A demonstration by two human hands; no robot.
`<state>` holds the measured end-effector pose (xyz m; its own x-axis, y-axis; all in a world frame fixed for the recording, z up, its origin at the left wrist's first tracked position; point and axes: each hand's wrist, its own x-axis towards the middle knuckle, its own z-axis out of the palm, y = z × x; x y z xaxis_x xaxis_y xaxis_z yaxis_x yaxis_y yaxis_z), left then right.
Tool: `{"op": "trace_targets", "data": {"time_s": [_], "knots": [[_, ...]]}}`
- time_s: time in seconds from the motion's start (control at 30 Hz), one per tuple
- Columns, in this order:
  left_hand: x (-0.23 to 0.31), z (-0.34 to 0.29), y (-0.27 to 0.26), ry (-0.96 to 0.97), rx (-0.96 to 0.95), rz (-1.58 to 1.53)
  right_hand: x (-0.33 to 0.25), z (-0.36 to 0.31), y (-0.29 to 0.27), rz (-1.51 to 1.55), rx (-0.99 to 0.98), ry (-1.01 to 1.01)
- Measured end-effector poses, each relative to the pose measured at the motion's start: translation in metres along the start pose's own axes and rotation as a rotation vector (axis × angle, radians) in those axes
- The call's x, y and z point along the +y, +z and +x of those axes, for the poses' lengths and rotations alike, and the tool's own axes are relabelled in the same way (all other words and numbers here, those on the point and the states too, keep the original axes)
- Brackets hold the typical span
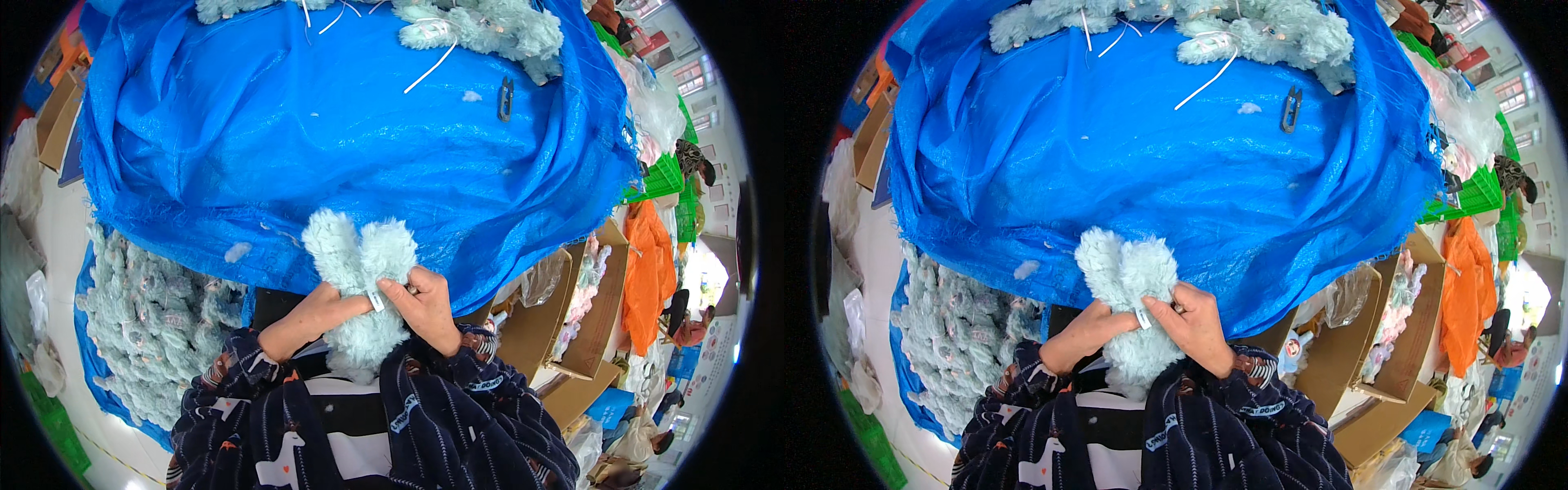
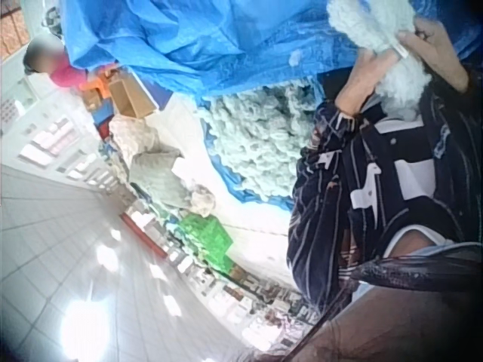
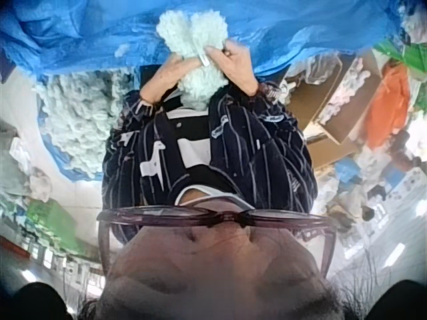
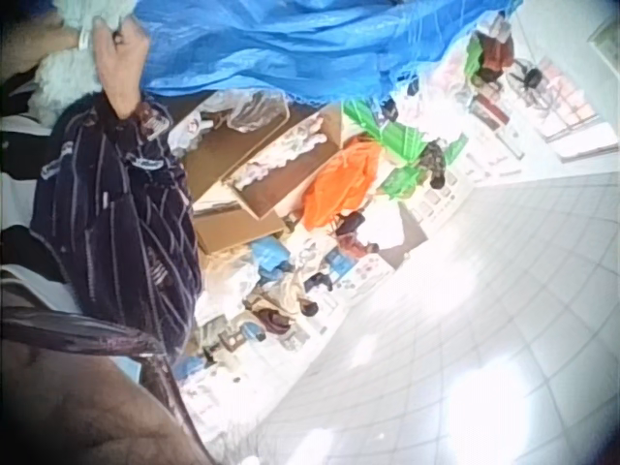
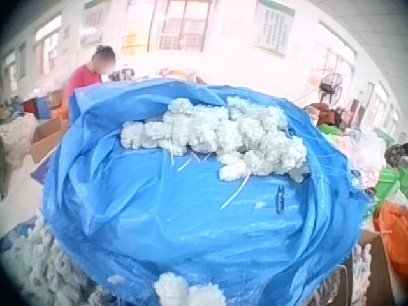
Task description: The person repeatedly picks up light blue stuffed bunny toys from a large blue sack, fluffs the fur, and ties a white string around the neck. The person handles the toys one at a time, turning them over and adjusting the string before placing them back into the sack.
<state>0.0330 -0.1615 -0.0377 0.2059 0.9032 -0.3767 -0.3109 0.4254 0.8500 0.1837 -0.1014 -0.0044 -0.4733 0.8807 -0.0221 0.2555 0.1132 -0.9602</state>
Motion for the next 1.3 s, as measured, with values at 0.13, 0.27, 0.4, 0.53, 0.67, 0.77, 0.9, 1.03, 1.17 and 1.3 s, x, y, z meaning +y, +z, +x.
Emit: {"op": "trace_targets", "data": {"time_s": [0.13, 0.27, 0.4, 0.53, 0.67, 0.77, 0.9, 1.03, 1.17, 1.3], "knots": [[-0.004, 0.002, 0.008, 0.068, 0.036, -0.073, 0.015, -0.002, 0.001, 0.073, 0.073, 0.062], [0.0, 0.0, 0.012, 0.162, 0.038, 0.011, 0.022, -0.005, 0.004, 0.336, 0.113, 0.33], [-0.008, -0.003, 0.015, 0.331, 0.095, 0.123, 0.025, -0.006, 0.006, 0.516, 0.108, 0.415], [-0.011, 0.0, 0.013, 0.362, 0.126, 0.159, 0.02, -0.004, 0.006, 0.466, 0.075, 0.403], [0.003, 0.0, 0.005, 0.188, 0.04, 0.031, 0.02, -0.007, -0.006, 0.2, 0.04, 0.337], [-0.01, 0.001, 0.0, 0.1, 0.156, -0.021, 0.0, -0.015, -0.025, 0.003, -0.02, 0.314], [-0.008, 0.0, -0.008, -0.072, 0.162, 0.102, -0.01, -0.021, -0.048, -0.393, -0.392, 0.023], [-0.005, -0.001, -0.009, -0.206, 0.143, 0.24, -0.032, -0.013, -0.041, -0.633, -0.46, -0.248], [0.019, -0.012, -0.015, -0.139, -0.139, 0.248, -0.05, -0.004, -0.04, -0.885, -0.583, -0.356], [-0.002, -0.009, -0.005, 0.034, -0.11, 0.091, -0.055, 0.001, -0.034, -0.944, -0.738, -0.433]]}}
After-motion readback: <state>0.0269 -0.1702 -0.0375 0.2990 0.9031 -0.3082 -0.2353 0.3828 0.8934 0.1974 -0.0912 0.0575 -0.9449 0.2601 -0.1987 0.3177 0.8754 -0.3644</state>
